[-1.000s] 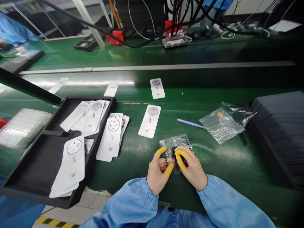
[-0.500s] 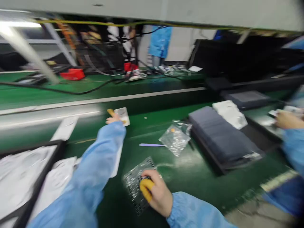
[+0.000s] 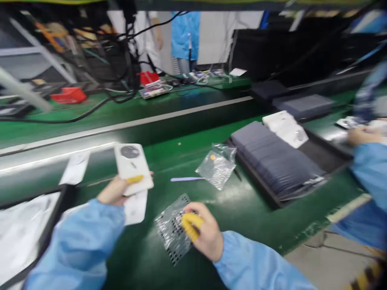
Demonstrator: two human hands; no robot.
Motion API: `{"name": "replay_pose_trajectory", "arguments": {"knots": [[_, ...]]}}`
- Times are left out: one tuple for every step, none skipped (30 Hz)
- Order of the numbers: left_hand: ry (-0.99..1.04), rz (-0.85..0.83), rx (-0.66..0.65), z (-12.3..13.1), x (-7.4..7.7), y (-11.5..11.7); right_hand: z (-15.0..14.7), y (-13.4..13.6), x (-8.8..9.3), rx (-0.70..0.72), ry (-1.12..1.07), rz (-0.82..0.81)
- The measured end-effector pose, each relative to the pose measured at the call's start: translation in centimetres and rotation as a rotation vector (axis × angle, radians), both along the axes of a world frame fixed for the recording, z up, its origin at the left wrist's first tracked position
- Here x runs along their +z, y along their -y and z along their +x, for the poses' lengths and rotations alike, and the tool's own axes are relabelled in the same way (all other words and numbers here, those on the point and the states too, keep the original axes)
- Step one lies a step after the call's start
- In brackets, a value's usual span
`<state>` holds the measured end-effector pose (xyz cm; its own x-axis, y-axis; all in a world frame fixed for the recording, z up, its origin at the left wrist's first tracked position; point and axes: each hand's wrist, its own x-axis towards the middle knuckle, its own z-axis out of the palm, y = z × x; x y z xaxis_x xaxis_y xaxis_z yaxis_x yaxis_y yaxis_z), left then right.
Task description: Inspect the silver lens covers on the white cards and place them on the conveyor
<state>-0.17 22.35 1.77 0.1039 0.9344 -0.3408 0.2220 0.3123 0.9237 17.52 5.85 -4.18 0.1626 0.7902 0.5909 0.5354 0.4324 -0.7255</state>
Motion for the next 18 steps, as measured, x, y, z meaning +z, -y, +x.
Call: {"name": "replay_pose_trajectory", "arguments": {"knots": [[0.135, -0.059, -0.009, -0.1, -0.4, 2.9, 0.4, 0.0, 0.4, -0.026, -0.025, 0.002], [0.248, -0.096, -0.018, 0.1, -0.7, 5.8, 0.7, -0.1, 0.8, -0.030, -0.053, -0.001], [0.323, -0.111, -0.011, 0.5, -1.0, 8.6, 0.9, -0.3, 1.1, -0.050, -0.067, 0.005], [0.381, -0.118, -0.008, 1.0, -1.2, 11.1, 1.0, -0.4, 1.3, -0.092, -0.034, 0.023], [0.422, -0.106, -0.031, 1.6, -1.3, 13.2, 1.0, -0.4, 1.5, -0.107, -0.015, 0.046], [0.436, -0.084, -0.059, 2.1, -1.3, 14.9, 0.9, -0.4, 1.7, -0.114, 0.004, 0.066], [0.425, -0.057, -0.077, 2.5, -1.2, 16.3, 0.7, -0.2, 1.9, -0.116, 0.027, 0.087], [0.396, -0.021, -0.087, 2.8, -1.0, 17.4, 0.4, 0.0, 2.1, -0.107, 0.044, 0.103], [0.357, 0.013, -0.089, 3.0, -0.9, 18.2, 0.1, 0.3, 2.2, -0.098, 0.063, 0.115], [0.313, 0.042, -0.087, 3.0, -0.7, 18.8, -0.1, 0.7, 2.2, -0.093, 0.081, 0.128], [0.276, 0.062, -0.090, 3.0, -0.7, 19.2, -0.3, 1.0, 2.2, -0.093, 0.094, 0.137], [0.249, 0.071, -0.102, 2.9, -0.7, 19.6, -0.5, 1.4, 2.2, -0.094, 0.098, 0.142], [0.233, 0.073, -0.120, 2.7, -0.8, 19.9, -0.6, 1.7, 2.1, -0.093, 0.093, 0.141], [0.224, 0.072, -0.136, 2.6, -0.9, 20.2, -0.6, 2.0, 2.0, -0.084, 0.084, 0.132], [0.218, 0.071, -0.146, 2.5, -1.1, 20.5, -0.6, 2.3, 1.9, -0.067, 0.076, 0.111], [0.210, 0.076, -0.146, 2.3, -1.2, 20.8, -0.6, 2.5, 1.9, -0.040, 0.069, 0.084], [0.200, 0.084, -0.145, 2.2, -1.3, 21.1, -0.6, 2.7, 1.9, -0.011, 0.064, 0.052], [0.190, 0.092, -0.142, 2.2, -1.4, 21.3, -0.6, 2.9, 2.0, 0.017, 0.063, 0.023]]}}
